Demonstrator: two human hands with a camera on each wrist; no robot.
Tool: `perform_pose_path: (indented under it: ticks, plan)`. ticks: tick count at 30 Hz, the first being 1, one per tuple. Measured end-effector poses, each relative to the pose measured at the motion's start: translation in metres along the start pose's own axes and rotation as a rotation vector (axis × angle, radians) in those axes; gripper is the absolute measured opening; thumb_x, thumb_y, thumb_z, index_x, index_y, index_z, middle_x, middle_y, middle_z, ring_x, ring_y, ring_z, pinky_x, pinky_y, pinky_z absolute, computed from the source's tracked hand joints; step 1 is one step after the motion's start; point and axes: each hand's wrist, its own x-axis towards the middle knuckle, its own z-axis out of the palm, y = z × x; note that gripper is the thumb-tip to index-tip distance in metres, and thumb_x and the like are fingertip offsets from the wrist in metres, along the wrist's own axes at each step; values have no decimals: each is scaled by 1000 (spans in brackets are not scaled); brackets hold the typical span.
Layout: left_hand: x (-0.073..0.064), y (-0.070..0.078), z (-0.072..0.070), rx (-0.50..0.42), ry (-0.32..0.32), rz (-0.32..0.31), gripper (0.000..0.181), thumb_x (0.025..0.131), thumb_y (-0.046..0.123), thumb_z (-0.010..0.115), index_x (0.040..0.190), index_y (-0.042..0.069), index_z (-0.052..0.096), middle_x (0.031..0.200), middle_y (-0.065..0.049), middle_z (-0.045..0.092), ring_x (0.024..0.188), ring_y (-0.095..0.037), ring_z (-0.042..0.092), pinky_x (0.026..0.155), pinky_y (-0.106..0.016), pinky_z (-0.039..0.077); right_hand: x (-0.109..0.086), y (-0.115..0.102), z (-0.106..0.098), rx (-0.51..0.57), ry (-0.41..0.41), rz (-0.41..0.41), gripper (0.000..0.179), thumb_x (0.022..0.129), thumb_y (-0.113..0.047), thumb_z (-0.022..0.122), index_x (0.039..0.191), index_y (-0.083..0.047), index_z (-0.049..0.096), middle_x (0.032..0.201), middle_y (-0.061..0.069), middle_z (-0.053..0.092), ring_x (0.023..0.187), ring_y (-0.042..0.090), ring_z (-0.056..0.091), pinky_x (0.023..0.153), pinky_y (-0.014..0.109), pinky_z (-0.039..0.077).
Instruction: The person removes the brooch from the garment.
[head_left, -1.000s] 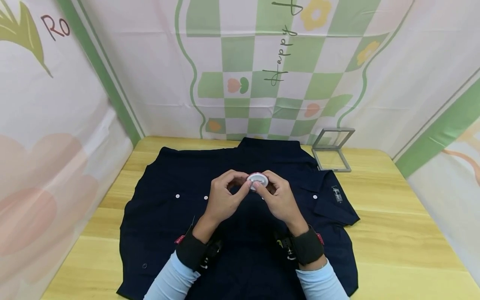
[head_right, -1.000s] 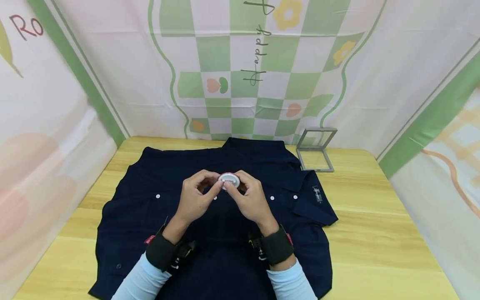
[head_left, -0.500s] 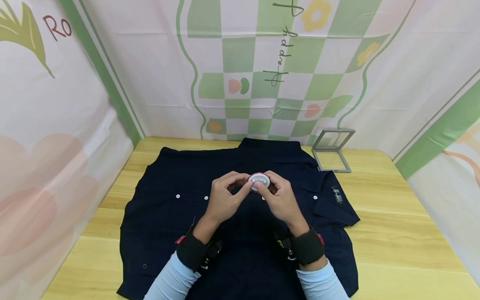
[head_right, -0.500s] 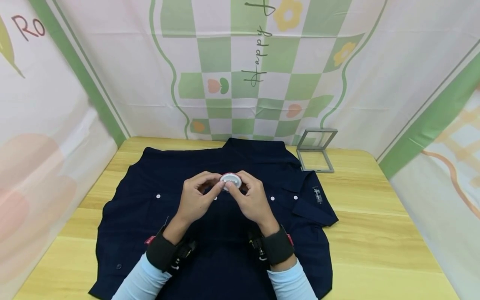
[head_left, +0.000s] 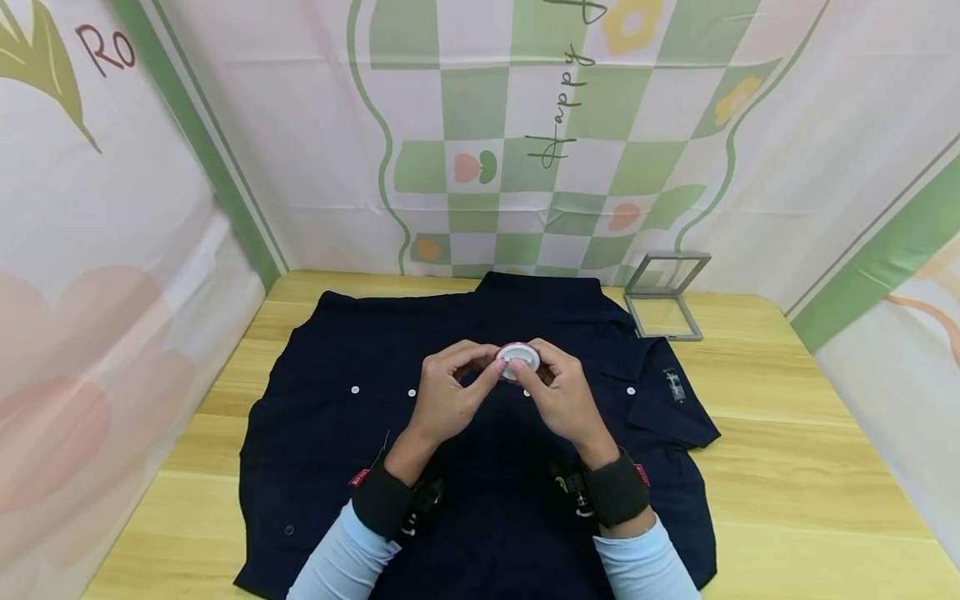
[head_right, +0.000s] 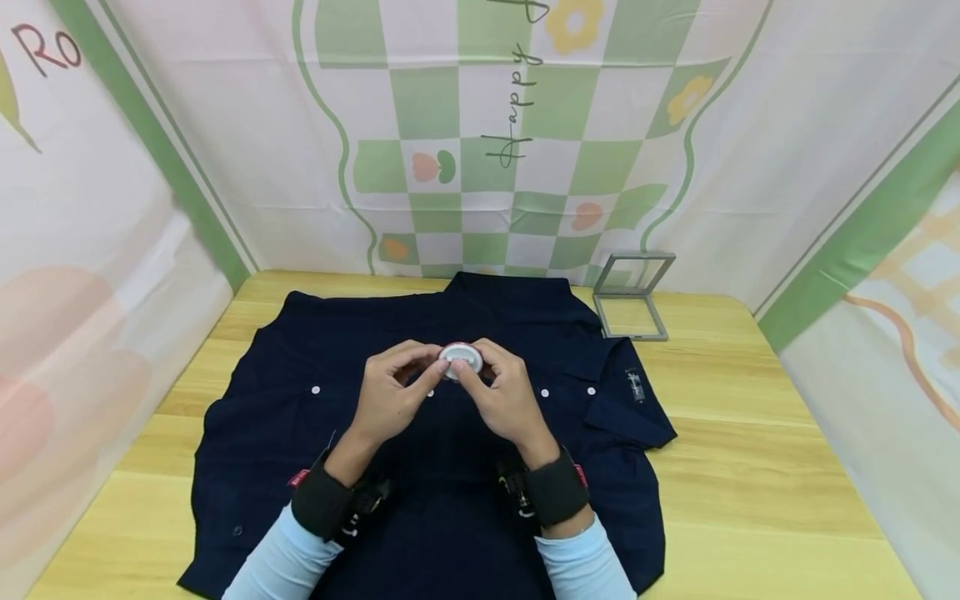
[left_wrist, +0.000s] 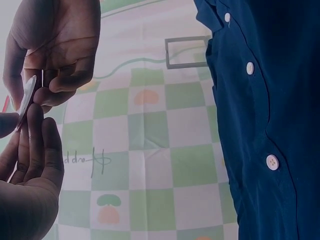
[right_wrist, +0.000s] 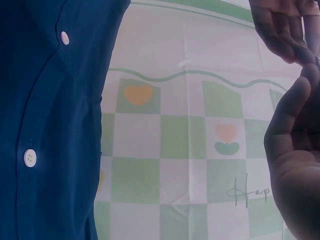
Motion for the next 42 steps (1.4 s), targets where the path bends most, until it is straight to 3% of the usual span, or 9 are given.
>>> perform_pose_path:
  ticks: [11,19,27,42]
  plan:
    - [0,1,0,-5,-13,-18,11,89,-3,66,99,-6,71,88,-17,68,77,-12,65,66,-25,57,1,2,-1,4,-8,-12,10,97,1,56,98,3,66,84,11,57,62,19,52,54,21,46]
    - [0,3,0,-13,-18,-24,12,89,-2,66,99,-6,71,89,-16,69,77,-12,65,65,-26,57,0,1,0,0,2,-22,11,97,0,56,100,3,66,84,13,59,65,3,53,56,20,47]
    - [-1,4,0,-18,-26,-33,12,90,-2,67,99,-6,71,89,-16,69,76,-12,65,63,-35,58,-2,2,0,-3,11,-25,12,97,1,54,100,4,66,86,14,60,68,2,54,56,22,48]
    - [0,3,0,-6,-29,-31,12,90,-2,66,100,-6,71,89,-16,69,76,-13,65,62,-37,58,-1,2,0,-12,10,-40,12,98,0,54,101,5,65,84,15,60,67,2,54,56,20,48]
